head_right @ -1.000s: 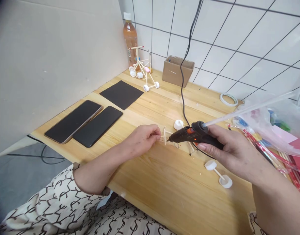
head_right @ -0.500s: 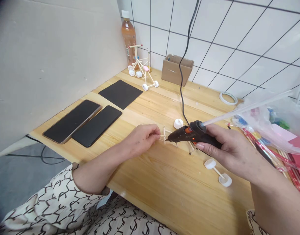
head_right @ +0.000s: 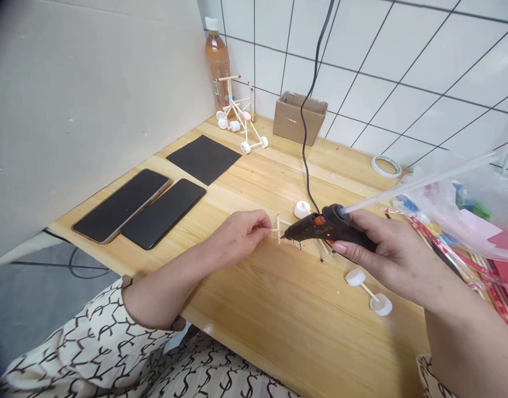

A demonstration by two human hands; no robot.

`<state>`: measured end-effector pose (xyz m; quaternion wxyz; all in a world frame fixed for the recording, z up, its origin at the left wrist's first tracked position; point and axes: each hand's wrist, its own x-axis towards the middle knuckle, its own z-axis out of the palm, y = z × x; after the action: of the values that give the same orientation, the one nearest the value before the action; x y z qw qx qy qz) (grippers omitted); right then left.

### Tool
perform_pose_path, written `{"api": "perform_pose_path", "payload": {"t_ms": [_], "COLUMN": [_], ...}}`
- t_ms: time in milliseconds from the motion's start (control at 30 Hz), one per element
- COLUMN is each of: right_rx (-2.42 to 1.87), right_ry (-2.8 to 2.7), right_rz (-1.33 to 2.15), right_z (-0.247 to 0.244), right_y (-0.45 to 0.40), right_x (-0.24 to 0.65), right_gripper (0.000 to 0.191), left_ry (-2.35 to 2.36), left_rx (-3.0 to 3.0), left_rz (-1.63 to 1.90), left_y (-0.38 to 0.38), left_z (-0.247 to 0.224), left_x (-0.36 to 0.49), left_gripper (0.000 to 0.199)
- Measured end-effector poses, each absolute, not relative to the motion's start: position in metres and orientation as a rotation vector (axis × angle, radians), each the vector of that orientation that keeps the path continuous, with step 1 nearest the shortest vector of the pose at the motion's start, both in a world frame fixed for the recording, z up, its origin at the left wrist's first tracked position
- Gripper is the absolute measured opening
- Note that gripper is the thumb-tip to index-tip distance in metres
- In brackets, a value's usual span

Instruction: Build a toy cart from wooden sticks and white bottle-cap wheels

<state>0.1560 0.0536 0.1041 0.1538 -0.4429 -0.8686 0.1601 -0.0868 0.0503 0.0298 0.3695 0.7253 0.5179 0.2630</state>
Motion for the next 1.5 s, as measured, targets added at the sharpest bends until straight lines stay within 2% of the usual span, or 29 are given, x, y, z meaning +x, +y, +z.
{"api": "perform_pose_path", "payload": {"t_ms": [1000, 1233, 1433, 1500], "right_rx": [-1.291, -1.326, -1.512, -1.567], "right_ry": [-2.42, -2.349, -1.791, -1.66], "right_rz": [0.229, 0.357, 0.777, 0.808], "right_z": [0.095, 0.094, 0.09, 0.085], "right_y": [0.044, 0.044, 0.055, 0.065], "right_x": [0.161, 0.168, 0.183, 0.187], "right_gripper": [0.024, 0.024, 0.039, 0.035], "left_ry": [1.325, 1.307, 1.272, 1.274], "left_rx": [1.839, 1.821, 1.846, 1.855], "left_rz": [0.686, 0.712, 0.73, 0.725], "left_y": [0.052, 0.051, 0.05, 0.049], "left_z": [0.028, 0.029, 0.027, 0.026], "left_x": [-0.085, -0.084, -0.083, -0.083], "left_gripper": [0.015, 0.014, 0.012, 0.011]}}
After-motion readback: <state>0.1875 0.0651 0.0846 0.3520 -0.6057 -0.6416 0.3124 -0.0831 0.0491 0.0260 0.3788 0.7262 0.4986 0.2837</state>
